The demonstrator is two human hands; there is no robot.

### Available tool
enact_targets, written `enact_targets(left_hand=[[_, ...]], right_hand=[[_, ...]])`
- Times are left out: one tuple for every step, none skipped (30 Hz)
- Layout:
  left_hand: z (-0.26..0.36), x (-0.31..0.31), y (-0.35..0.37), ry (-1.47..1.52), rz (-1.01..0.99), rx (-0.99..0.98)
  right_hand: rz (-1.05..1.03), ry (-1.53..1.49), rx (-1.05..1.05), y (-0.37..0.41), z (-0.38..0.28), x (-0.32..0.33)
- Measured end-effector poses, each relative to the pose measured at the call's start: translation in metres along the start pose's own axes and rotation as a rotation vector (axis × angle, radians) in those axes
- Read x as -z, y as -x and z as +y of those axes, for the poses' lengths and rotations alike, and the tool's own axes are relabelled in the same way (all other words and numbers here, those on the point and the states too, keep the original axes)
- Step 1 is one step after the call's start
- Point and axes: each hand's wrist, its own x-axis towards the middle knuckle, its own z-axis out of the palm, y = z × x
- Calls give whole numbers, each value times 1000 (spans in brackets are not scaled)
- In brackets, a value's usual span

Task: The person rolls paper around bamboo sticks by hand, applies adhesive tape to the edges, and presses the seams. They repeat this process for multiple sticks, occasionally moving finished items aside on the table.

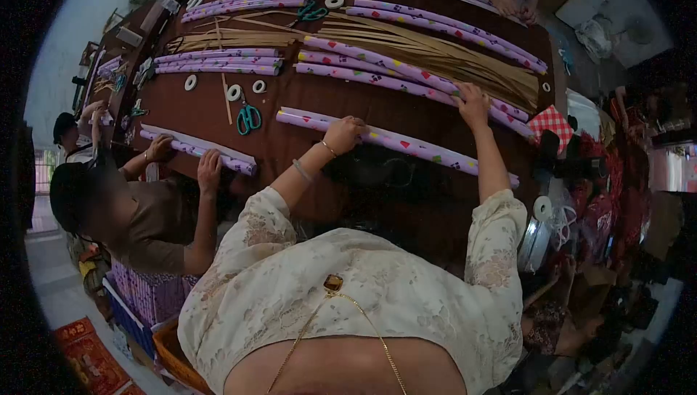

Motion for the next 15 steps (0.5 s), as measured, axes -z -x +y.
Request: enact_targets(left_hand=[[-2, -2, -1, 0, -6, -6], [-3, -6, -2, -14, 26, -33], [-4, -8, -2, -28, 58, -59], [-5, -10, -3, -29, 51, -63], [-5, -12, -3, -17, 59, -67], [-5, -11, -2, -6, 67, -70], [-5, -10, -2, -8, 62, -72], [-4, -10, -2, -19, 62, -73], [-4, -11, -2, -30, 61, -74], [-5, -12, -3, -28, 60, -77], [-5, -14, -3, -34, 65, -71], [-5, -15, -4, -40, 70, -67], [-6, -15, -5, -37, 65, -75], [-7, -15, -4, -32, 78, -78], [-6, -14, -3, -27, 89, -80]], right_hand=[[22, 17, -3, -1, -2, 1], [42, 35, -9, 0, -2, 3], [41, 35, -20, 0, 0, 4], [62, 42, 0, -3, 1, 4], [83, 47, 22, -5, 2, 4], [58, 25, 18, -5, 2, 5], [59, 22, 14, -5, 0, 4], [25, 19, 5, -5, -1, 3], [-10, 17, -3, -6, 1, 1], [-9, 19, -7, -7, 2, -2], [5, 22, -9, -6, 3, -6], [22, 26, -13, -6, 2, -7], [22, 29, -22, -6, 3, -7], [11, 9, -19, -6, 4, -6], [-2, -13, -17, -3, 2, -4]])
